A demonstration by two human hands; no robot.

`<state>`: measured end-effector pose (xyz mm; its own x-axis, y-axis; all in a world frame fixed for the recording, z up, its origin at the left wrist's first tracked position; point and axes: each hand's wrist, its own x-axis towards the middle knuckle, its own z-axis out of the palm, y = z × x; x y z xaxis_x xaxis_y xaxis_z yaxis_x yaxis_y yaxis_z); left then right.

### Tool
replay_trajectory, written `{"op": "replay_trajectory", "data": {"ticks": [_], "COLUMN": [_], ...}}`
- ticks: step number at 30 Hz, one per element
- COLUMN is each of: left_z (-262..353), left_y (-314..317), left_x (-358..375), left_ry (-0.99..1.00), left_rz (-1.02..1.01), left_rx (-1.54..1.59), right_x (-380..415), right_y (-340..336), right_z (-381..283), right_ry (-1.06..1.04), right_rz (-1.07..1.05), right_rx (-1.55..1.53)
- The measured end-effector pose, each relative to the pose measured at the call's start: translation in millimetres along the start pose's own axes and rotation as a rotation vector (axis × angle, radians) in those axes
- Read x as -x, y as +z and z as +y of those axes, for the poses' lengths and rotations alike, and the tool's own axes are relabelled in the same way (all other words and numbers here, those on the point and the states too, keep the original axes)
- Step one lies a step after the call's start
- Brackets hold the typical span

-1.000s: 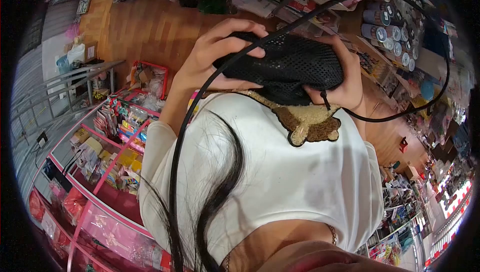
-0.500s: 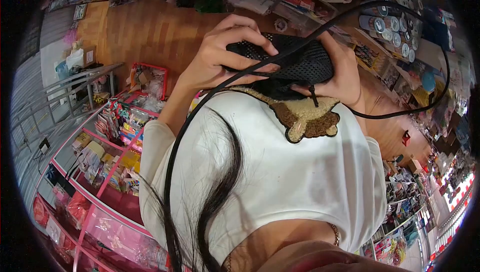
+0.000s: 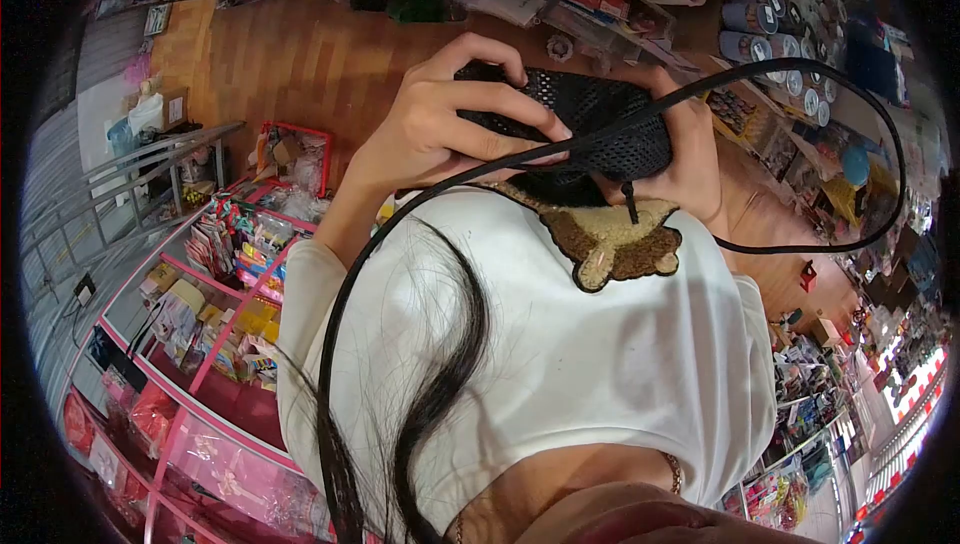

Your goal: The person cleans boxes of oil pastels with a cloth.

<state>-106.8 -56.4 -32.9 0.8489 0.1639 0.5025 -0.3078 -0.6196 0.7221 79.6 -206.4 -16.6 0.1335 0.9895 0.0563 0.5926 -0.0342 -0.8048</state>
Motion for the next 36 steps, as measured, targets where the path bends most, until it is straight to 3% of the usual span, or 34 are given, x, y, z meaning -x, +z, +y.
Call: {"op": "replay_trajectory", "data": {"ticks": [2, 5, 8, 11, 12, 15, 36], "left_z": [1, 4, 7, 7, 7, 8, 5], "left_y": [-1, -3, -3, -2, -2, -1, 3], "left_x": [-1, -3, -3, -3, -3, -3, -5], "left_ry": [0.0, -0.001, 0.008, 0.026, 0.027, 0.027, 0.07], "left_rz": [-0.008, -0.041, -0.026, -0.014, -0.01, -0.009, -0.032], "left_rx": [0.005, -0.04, -0.05, -0.045, -0.045, -0.04, 0.034], "right_x": [-1, -2, 2, 2, 1, 2, 6], "right_y": [0, 1, -7, -10, -17, -19, -14], "right_z": [-4, -4, 2, 14, 20, 29, 24], "right_ry": [0.017, -0.131, -0.184, -0.262, -0.251, -0.267, -0.186], "right_rz": [0.013, 0.106, -0.037, -0.136, -0.239, -0.285, -0.233], "right_rx": [-0.006, -0.141, -0.054, -0.169, -0.219, -0.291, -0.536]}}
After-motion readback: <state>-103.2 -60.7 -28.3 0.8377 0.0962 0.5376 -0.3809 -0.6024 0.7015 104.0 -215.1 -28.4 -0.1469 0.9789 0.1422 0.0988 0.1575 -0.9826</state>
